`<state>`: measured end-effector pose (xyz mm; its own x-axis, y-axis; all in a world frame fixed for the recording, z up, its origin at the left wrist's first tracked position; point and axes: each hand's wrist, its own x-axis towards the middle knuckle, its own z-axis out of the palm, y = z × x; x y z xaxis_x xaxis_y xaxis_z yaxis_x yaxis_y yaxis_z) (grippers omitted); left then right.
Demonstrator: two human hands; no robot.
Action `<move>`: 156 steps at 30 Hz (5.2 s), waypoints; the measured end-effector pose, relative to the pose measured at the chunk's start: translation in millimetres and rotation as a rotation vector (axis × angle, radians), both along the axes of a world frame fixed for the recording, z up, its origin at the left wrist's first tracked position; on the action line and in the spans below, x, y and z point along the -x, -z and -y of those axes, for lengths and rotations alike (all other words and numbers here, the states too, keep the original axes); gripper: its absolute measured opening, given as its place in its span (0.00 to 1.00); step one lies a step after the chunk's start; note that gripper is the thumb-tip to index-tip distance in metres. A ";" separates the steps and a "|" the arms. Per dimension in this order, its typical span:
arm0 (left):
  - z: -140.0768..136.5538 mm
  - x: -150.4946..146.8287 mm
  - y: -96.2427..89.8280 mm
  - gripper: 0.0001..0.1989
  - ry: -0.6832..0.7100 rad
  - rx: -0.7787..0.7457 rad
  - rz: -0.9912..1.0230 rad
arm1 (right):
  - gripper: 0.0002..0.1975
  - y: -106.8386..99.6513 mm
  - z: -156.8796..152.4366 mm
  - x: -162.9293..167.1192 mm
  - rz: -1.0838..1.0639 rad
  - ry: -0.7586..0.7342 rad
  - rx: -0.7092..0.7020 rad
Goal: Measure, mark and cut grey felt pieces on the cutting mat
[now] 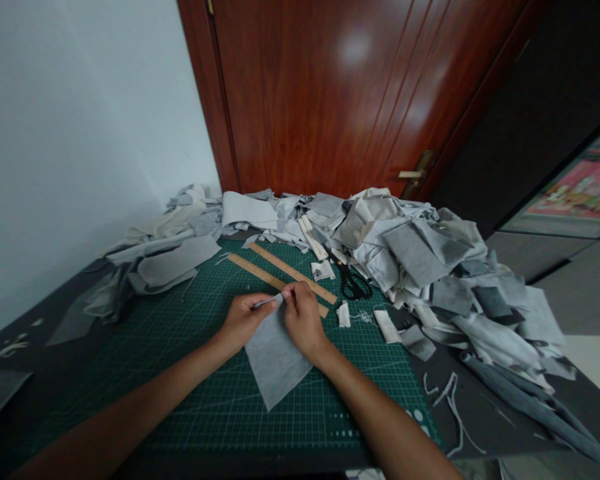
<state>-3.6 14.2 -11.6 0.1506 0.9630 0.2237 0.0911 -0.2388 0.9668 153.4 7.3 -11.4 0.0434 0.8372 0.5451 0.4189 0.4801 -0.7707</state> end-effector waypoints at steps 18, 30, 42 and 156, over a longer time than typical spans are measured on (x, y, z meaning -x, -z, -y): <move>-6.2 7.5 -2.9 0.16 -0.128 0.147 0.230 | 0.18 -17.9 -45.9 -144.5 0.380 0.609 0.093; -2.9 1.0 -1.5 0.16 -0.071 0.091 0.173 | 0.09 -1.3 -11.7 -15.4 0.064 -0.249 0.161; -4.3 -3.5 6.1 0.17 -0.094 0.103 0.221 | 0.12 0.2 -29.2 -45.8 -0.138 0.089 0.082; 10.8 5.4 1.0 0.26 -0.054 -0.467 -1.108 | 0.06 0.5 -8.5 -26.5 0.534 -0.134 0.187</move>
